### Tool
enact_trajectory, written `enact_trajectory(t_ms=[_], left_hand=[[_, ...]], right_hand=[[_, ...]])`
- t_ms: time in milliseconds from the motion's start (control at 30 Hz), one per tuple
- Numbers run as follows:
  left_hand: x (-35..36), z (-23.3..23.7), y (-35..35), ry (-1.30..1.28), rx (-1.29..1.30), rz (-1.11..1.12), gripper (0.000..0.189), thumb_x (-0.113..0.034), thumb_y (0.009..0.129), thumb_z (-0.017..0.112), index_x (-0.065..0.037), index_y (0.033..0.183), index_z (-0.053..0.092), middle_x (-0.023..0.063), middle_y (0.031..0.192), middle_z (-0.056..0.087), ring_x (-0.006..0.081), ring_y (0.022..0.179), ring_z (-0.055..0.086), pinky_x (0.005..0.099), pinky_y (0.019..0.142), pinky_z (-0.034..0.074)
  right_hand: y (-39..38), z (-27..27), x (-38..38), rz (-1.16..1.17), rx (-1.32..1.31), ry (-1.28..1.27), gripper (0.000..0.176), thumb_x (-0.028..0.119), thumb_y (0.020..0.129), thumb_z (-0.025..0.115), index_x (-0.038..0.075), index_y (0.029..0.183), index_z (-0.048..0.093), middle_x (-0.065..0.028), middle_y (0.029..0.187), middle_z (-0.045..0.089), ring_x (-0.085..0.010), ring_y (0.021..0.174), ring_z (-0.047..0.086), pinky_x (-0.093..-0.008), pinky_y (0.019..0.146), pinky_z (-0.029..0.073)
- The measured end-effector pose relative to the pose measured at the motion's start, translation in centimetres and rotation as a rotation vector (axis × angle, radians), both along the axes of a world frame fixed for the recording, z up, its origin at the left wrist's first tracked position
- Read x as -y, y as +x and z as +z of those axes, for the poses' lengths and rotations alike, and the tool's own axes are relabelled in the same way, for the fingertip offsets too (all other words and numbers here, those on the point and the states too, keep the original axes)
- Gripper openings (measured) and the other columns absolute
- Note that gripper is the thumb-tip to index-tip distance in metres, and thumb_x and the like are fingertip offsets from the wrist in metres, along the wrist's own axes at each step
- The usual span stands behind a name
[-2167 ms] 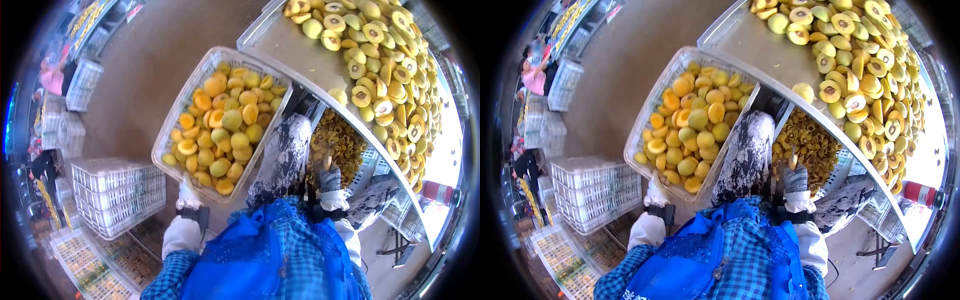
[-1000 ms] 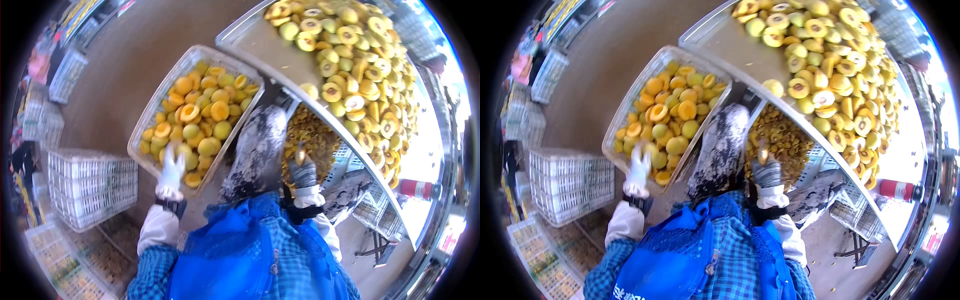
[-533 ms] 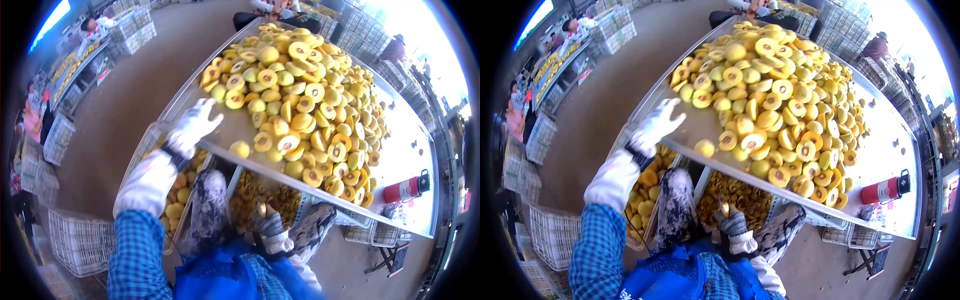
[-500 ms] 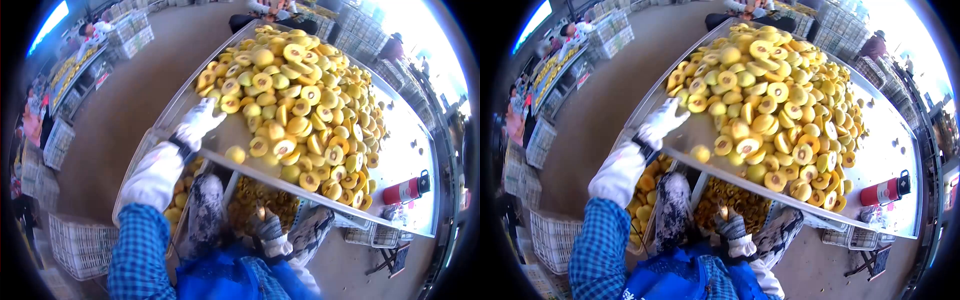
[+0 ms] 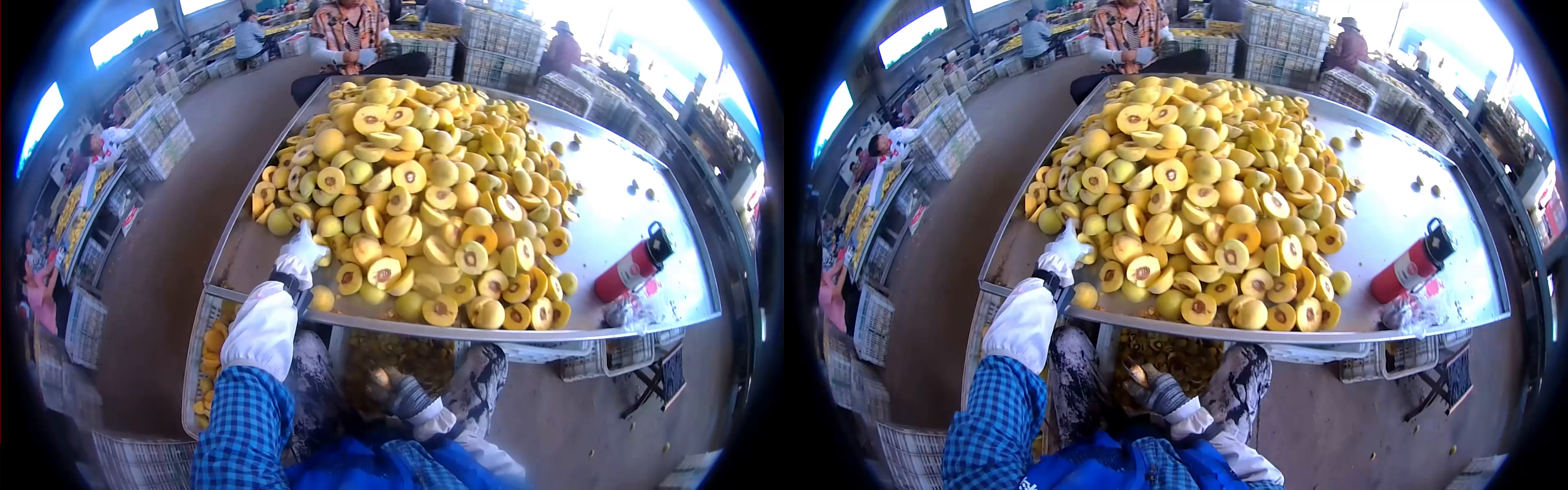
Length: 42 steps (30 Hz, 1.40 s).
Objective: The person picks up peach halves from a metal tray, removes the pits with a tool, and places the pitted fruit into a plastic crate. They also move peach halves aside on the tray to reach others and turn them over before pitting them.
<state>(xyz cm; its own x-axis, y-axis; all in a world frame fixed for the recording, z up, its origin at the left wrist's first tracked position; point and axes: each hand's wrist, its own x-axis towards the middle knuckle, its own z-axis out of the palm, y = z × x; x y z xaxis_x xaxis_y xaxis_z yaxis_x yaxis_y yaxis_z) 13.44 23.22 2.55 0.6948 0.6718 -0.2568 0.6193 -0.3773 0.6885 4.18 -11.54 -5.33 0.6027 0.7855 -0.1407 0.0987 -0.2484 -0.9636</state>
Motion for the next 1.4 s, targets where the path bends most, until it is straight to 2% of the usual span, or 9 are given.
enact_trajectory(t_ms=[167,367,600,733,867,1100,1200,1300,1400], left_hand=[[4.2,1.0,-4.5,-0.470,0.401,0.185,0.028,-0.024,0.077,0.064,-0.008,0.100,0.059,0.0042,0.080,0.064,0.0132,0.054,0.059,0.0242,0.039,0.040],[11.4,2.8,-10.6,-1.441,0.995,0.258,0.056,-0.055,0.087,0.042,-0.002,0.097,0.059,0.0186,0.083,0.064,0.0295,0.065,0.063,0.0320,0.043,0.050],[17.8,1.1,-12.3,-1.136,1.029,0.330,0.056,-0.051,0.092,0.034,-0.003,0.111,0.053,0.0124,0.097,0.061,0.0261,0.083,0.061,0.0395,0.071,0.053],[19.1,-0.3,-13.1,-0.853,1.082,0.197,0.049,-0.042,0.096,0.034,0.000,0.111,0.054,0.0095,0.095,0.061,0.0171,0.087,0.058,0.0284,0.080,0.047],[20.9,0.4,-13.9,-0.759,1.068,0.163,0.043,-0.038,0.098,0.034,-0.001,0.108,0.055,0.0092,0.097,0.059,0.0162,0.086,0.058,0.0284,0.079,0.048],[21.4,-2.1,-14.4,-0.649,1.050,0.262,0.039,-0.036,0.097,0.038,-0.002,0.101,0.058,0.0065,0.092,0.059,0.0143,0.080,0.055,0.0276,0.073,0.046],[21.8,-1.0,-14.7,-0.591,1.004,0.265,0.038,-0.033,0.096,0.041,-0.001,0.094,0.060,0.0056,0.086,0.060,0.0136,0.076,0.056,0.0272,0.070,0.046],[21.4,-0.7,-15.0,-0.578,0.968,0.105,0.036,-0.031,0.094,0.043,0.000,0.090,0.062,0.0052,0.081,0.061,0.0131,0.073,0.057,0.0264,0.068,0.046],[20.9,0.3,-15.1,-0.712,0.940,-0.091,0.027,-0.024,0.092,0.048,0.000,0.092,0.062,0.0076,0.083,0.063,0.0136,0.073,0.059,0.0250,0.067,0.048]], right_hand=[[0.9,1.3,2.3,-0.154,0.345,0.148,0.018,0.023,0.088,0.058,0.008,0.095,0.052,-0.0211,0.074,0.061,-0.0411,0.073,0.062,-0.0444,0.057,0.047],[2.6,8.3,0.5,-0.233,0.512,0.244,0.015,0.020,0.090,0.054,0.006,0.095,0.053,-0.0223,0.073,0.057,-0.0432,0.066,0.056,-0.0470,0.050,0.042],[0.9,10.3,-1.4,-0.122,0.614,-0.015,0.019,0.020,0.090,0.052,0.004,0.100,0.053,-0.0221,0.068,0.056,-0.0400,0.062,0.056,-0.0476,0.052,0.041],[0.4,9.2,-1.8,-0.079,0.772,-0.022,0.027,0.029,0.092,0.045,0.004,0.099,0.053,-0.0203,0.074,0.058,-0.0386,0.061,0.059,-0.0482,0.052,0.046],[0.1,7.1,-1.9,0.012,0.892,-0.122,0.035,0.006,0.080,0.049,0.001,0.115,0.051,-0.0220,0.095,0.053,-0.0349,0.059,0.057,-0.0425,0.051,0.047],[-1.2,6.4,-2.6,-0.068,0.629,-0.230,0.022,0.020,0.092,0.044,0.003,0.103,0.052,-0.0216,0.077,0.056,-0.0368,0.062,0.058,-0.0471,0.051,0.045],[-1.6,8.6,-2.0,-0.044,0.506,-0.320,0.036,0.035,0.092,0.044,0.001,0.100,0.049,-0.0269,0.071,0.059,-0.0411,0.063,0.059,-0.0488,0.055,0.047],[-1.0,8.2,-0.3,0.071,0.641,-0.091,0.032,0.026,0.092,0.046,-0.001,0.109,0.051,-0.0216,0.077,0.061,-0.0348,0.066,0.060,-0.0426,0.058,0.049],[-0.3,6.1,0.9,0.225,-0.494,0.255,0.026,0.015,0.096,0.043,0.002,0.116,0.055,-0.0051,0.095,0.059,-0.0129,0.079,0.055,-0.0249,0.071,0.047]])
